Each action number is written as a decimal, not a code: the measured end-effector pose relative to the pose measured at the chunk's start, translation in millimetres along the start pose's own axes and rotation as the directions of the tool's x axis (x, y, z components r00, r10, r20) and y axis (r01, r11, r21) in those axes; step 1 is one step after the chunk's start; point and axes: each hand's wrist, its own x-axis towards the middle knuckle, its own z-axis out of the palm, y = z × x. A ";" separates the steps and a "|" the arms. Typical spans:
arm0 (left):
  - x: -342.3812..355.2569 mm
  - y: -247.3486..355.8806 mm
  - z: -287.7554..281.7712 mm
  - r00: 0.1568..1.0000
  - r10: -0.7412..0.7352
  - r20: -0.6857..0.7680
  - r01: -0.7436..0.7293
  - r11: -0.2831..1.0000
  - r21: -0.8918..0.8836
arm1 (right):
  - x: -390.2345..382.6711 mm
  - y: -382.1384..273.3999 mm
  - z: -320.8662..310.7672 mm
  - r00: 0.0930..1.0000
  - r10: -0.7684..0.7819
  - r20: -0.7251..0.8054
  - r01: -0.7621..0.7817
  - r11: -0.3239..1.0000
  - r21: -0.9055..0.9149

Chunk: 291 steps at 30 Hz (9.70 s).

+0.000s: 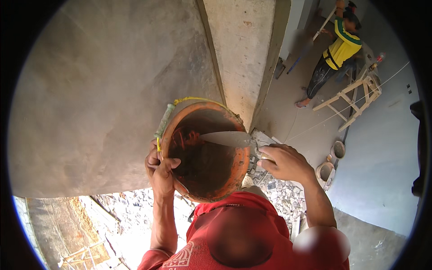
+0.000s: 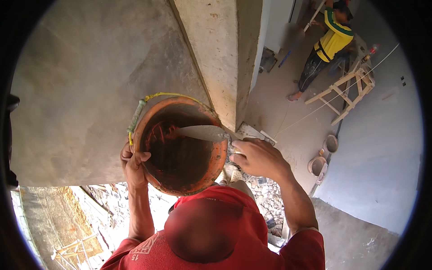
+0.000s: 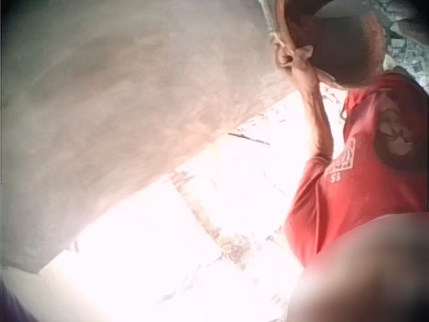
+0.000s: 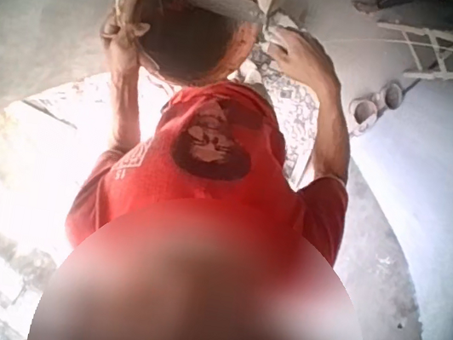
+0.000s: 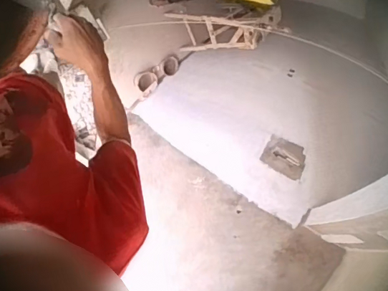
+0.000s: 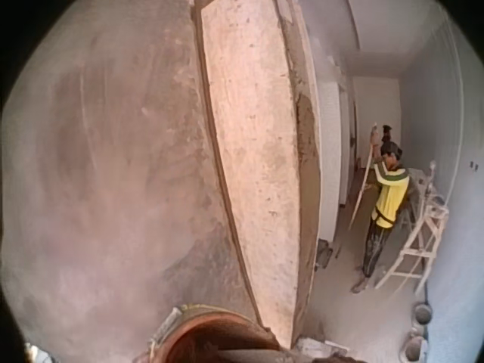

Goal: The person scoops wet cement from a bucket using a trowel and applies it to a vertical wall section, smoothing the surface. A coworker is visible in the background working on a different area.

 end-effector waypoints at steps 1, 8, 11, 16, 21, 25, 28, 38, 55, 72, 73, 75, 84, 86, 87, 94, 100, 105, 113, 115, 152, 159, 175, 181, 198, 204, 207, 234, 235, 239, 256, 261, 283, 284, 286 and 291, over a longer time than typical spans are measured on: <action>-1.5 4.5 5.2 0.999 0.027 0.022 -0.027 1.000 0.002 | 2.5 -7.6 8.9 0.998 0.024 0.063 -0.019 0.997 -0.078; 3.4 20.2 35.8 0.949 0.245 0.200 -0.263 0.962 0.071 | 11.7 -54.6 44.3 0.988 0.089 0.129 -0.019 0.883 -0.469; 3.3 15.9 38.9 0.953 0.254 0.167 -0.274 0.956 0.106 | -7.9 -59.6 38.1 0.951 0.060 0.304 0.075 0.907 -0.414; -0.5 15.9 44.5 0.958 0.225 0.177 -0.251 0.958 0.140 | -9.2 -55.7 10.5 0.995 0.001 0.096 0.049 0.855 -0.516; -5.9 22.5 55.0 0.933 0.274 0.235 -0.316 0.934 0.167 | 15.2 -55.7 5.5 0.992 0.049 0.120 0.004 0.913 -0.409; -2.8 22.4 55.3 0.907 0.329 0.264 -0.370 0.921 0.122 | 11.1 -49.4 9.9 0.953 -0.060 0.297 0.144 0.952 -0.271; 1.3 16.4 54.8 0.911 0.319 0.259 -0.350 0.933 0.080 | 6.4 -38.6 10.6 0.857 -0.016 0.515 0.103 0.984 -0.143; 2.7 -6.4 43.6 0.995 0.057 0.088 -0.042 0.985 -0.166 | -18.7 -11.0 26.9 0.848 -0.111 0.518 -0.352 0.613 0.707; 8.8 -21.8 18.0 0.995 -0.081 -0.049 0.067 0.969 -0.237 | -52.5 -66.6 -61.7 0.726 0.187 -0.662 0.688 -0.174 0.705; 14.1 -34.7 7.4 0.988 0.003 -0.152 -0.041 0.968 -0.247 | 97.2 -67.4 -108.2 0.343 0.046 -0.938 0.718 0.631 0.294; 12.8 -31.5 11.2 0.991 -0.038 -0.130 -0.001 0.957 -0.289 | 89.5 -64.3 -106.7 0.360 0.008 -0.933 0.750 0.592 0.294; 9.7 -25.7 15.8 0.988 -0.095 -0.126 0.051 0.947 -0.317 | 78.6 -53.1 -111.4 0.405 0.145 -0.903 0.794 0.434 0.426; 17.8 -41.4 3.1 0.988 -0.061 -0.144 0.033 0.980 -0.195 | 67.9 4.4 -151.3 0.735 0.236 -0.635 0.529 0.387 0.756; 18.4 -44.1 -0.2 0.985 -0.014 -0.171 -0.005 0.993 -0.115 | 67.4 5.5 -154.4 0.749 0.165 -0.642 0.549 0.390 0.740; 17.4 -43.5 -0.6 0.988 -0.025 -0.150 0.003 0.990 -0.144 | 67.9 5.6 -156.4 0.751 0.174 -0.637 0.535 0.405 0.741; 9.4 -27.1 10.9 0.981 -0.128 -0.149 0.082 0.956 -0.280 | 95.3 -0.9 -154.1 0.805 0.162 -0.571 0.473 0.406 0.782; 17.4 -36.0 4.4 0.981 -0.113 -0.158 0.076 0.972 -0.224 | 103.1 -0.9 -126.0 0.803 0.081 -0.591 0.475 0.512 0.715; 17.6 -38.7 5.9 0.975 -0.115 -0.191 0.072 0.973 -0.218 | 75.1 10.5 -118.7 0.837 0.017 -0.547 0.469 0.493 0.733; 9.8 -28.6 6.2 0.987 -0.119 -0.106 0.083 0.952 -0.294 | 89.0 -5.3 -185.6 0.745 0.089 -0.661 0.534 0.512 0.672; 9.7 -29.3 5.7 0.976 -0.168 -0.141 0.119 0.946 -0.301 | 95.0 -9.3 -191.8 0.793 0.104 -0.601 0.460 0.545 0.701; 16.9 -56.6 -3.4 0.982 -0.130 -0.137 0.109 0.982 -0.151 | 72.4 -32.0 -153.3 0.757 0.347 -0.554 0.511 0.215 0.832; 21.9 -51.9 2.0 0.978 -0.196 -0.074 0.173 0.955 -0.239 | 53.3 -61.1 -141.4 0.775 0.282 -0.565 0.547 0.147 0.824; 33.5 -53.4 -11.6 0.978 -0.207 -0.039 0.191 0.951 -0.242 | 10.4 -81.8 -142.4 0.735 0.037 -0.677 0.669 -0.208 0.714; 38.9 -62.1 -25.3 0.976 -0.202 -0.075 0.188 0.969 -0.158 | 21.1 -72.6 -143.1 0.091 0.359 -0.929 0.871 0.423 0.249; 18.1 -32.7 18.7 0.963 -0.253 -0.096 0.223 0.943 -0.248 | 92.9 12.1 -145.7 0.413 0.174 -0.894 0.738 0.511 0.441; 23.0 -48.3 19.7 0.978 -0.204 -0.044 0.184 0.944 -0.274 | 88.0 44.1 -172.1 0.616 0.293 -0.731 0.495 0.578 0.649; 18.0 -51.8 18.6 0.974 -0.208 -0.089 0.184 0.957 -0.225 | 93.6 51.5 -181.5 0.598 0.220 -0.771 0.534 0.608 0.588; 4.3 -43.1 8.5 0.968 -0.188 -0.166 0.158 0.971 -0.177 | 128.0 96.8 -135.9 0.873 -0.006 -0.487 0.451 0.384 0.805; 4.7 -43.3 6.5 0.968 -0.194 -0.156 0.169 0.972 -0.164 | 123.6 96.9 -130.8 0.873 -0.014 -0.488 0.469 0.301 0.830; 4.2 -49.8 8.7 0.964 -0.228 -0.137 0.185 0.945 -0.270 | 116.7 88.2 -127.8 0.866 0.201 -0.458 0.442 0.123 0.889; 9.4 -56.6 4.8 0.963 -0.229 -0.142 0.176 0.934 -0.311 | 83.2 16.4 -215.7 0.843 0.067 -0.534 0.521 0.147 0.841; 8.9 -51.5 11.5 0.960 -0.238 -0.145 0.185 0.935 -0.303 | 52.3 10.4 -194.2 0.649 0.133 -0.749 0.718 0.218 0.661; 3.9 -42.4 19.6 0.961 -0.234 -0.145 0.195 0.950 -0.243 | 111.8 69.0 -138.1 0.601 0.423 -0.678 0.413 0.562 0.716; 5.0 -42.3 20.1 0.963 -0.224 -0.146 0.188 0.955 -0.229 | 113.3 69.9 -142.8 0.626 0.347 -0.698 0.460 0.560 0.690; 7.5 -42.7 21.1 0.953 -0.255 -0.163 0.212 0.947 -0.242 | 116.6 71.0 -151.7 0.688 0.328 -0.647 0.409 0.561 0.720; 3.4 -40.5 20.1 0.964 -0.216 -0.154 0.172 0.950 -0.259 | 133.7 73.1 -170.9 0.768 0.278 -0.577 0.397 0.501 0.769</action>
